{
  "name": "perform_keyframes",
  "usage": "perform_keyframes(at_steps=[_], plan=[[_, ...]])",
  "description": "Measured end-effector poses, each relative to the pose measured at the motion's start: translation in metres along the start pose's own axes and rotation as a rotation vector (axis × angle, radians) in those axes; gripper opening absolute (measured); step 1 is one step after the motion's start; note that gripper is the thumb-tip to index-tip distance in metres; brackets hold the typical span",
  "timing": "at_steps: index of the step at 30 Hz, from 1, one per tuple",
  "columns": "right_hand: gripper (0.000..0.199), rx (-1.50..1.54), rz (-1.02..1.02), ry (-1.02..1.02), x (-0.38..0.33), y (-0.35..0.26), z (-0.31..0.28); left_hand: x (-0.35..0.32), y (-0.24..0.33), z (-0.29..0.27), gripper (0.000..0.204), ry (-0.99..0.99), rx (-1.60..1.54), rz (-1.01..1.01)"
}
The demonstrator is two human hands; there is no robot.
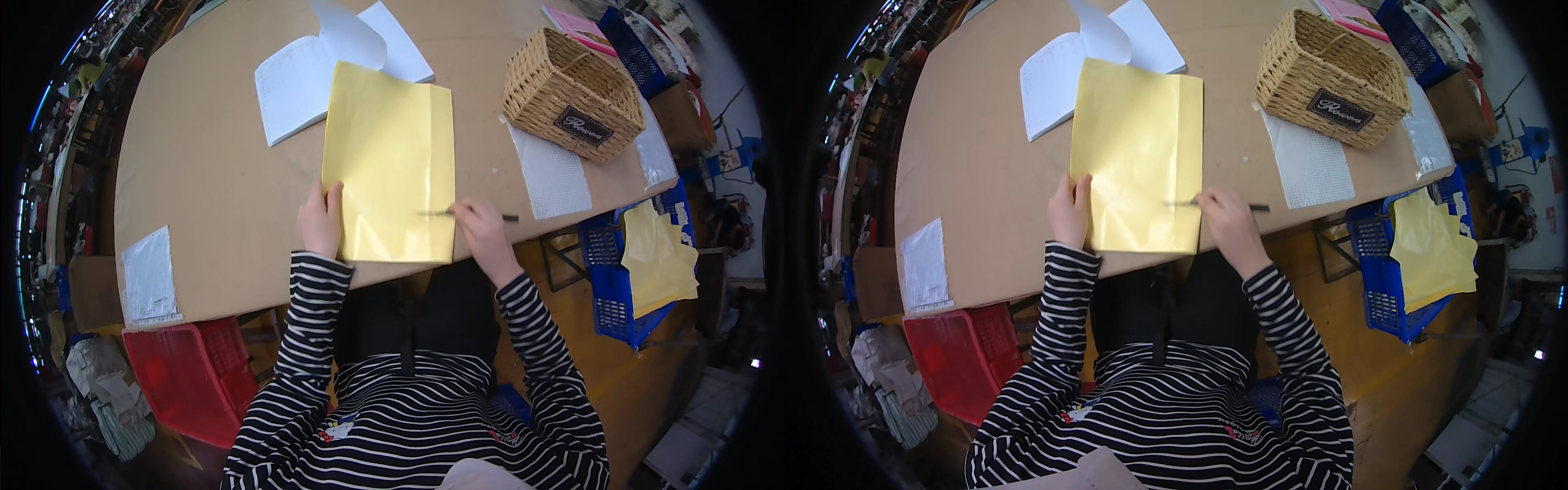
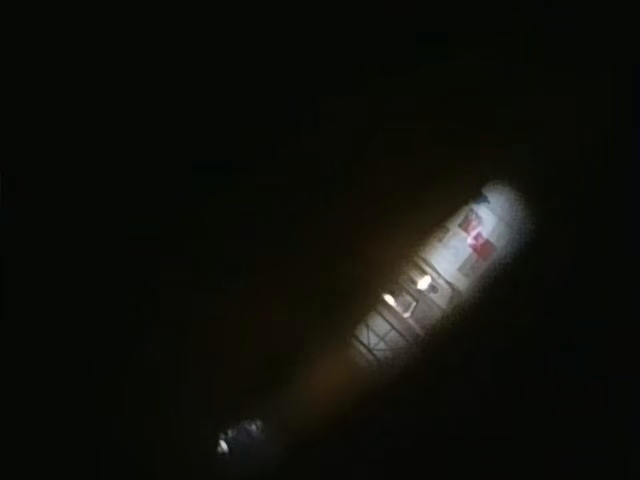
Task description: The person repeatedly folds yellow paper sheets and cuts them with a utility knife on a table. The person stacks the cut pieces and continues cutting additional sheets into smaller sizes.
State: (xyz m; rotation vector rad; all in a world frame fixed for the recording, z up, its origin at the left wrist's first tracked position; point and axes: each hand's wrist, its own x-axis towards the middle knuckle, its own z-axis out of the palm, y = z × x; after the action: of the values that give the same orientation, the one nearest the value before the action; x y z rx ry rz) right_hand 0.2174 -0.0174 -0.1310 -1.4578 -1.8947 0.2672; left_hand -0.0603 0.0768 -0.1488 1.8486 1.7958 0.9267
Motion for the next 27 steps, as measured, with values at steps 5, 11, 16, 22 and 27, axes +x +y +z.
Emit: perform_keyframes(at_steps=[5, 11, 16, 22, 27], plan=[[0.012, -0.017, 0.022, 0.057, 0.023, 0.009, 0.006, 0.011, -0.001, 0.01, 0.037, 0.041, 0.135, -0.004], [0.014, -0.013, 0.026, -0.011, -0.027, -0.023, -0.006, 0.009, -0.007, 0.012, 0.034, 0.025, 0.134, -0.003], [0.017, -0.011, 0.074, -0.045, -0.03, -0.02, -0.007, 0.01, -0.004, 0.011, 0.033, 0.018, 0.125, -0.005], [0.016, -0.043, 0.017, 0.028, -0.047, -0.039, -0.009, 0.01, 0.0, 0.007, 0.032, 0.02, 0.181, 0.001], [0.018, -0.052, 0.062, 0.001, -0.049, -0.035, -0.007, 0.011, 0.002, 0.007, 0.032, -0.004, 0.132, -0.021]])
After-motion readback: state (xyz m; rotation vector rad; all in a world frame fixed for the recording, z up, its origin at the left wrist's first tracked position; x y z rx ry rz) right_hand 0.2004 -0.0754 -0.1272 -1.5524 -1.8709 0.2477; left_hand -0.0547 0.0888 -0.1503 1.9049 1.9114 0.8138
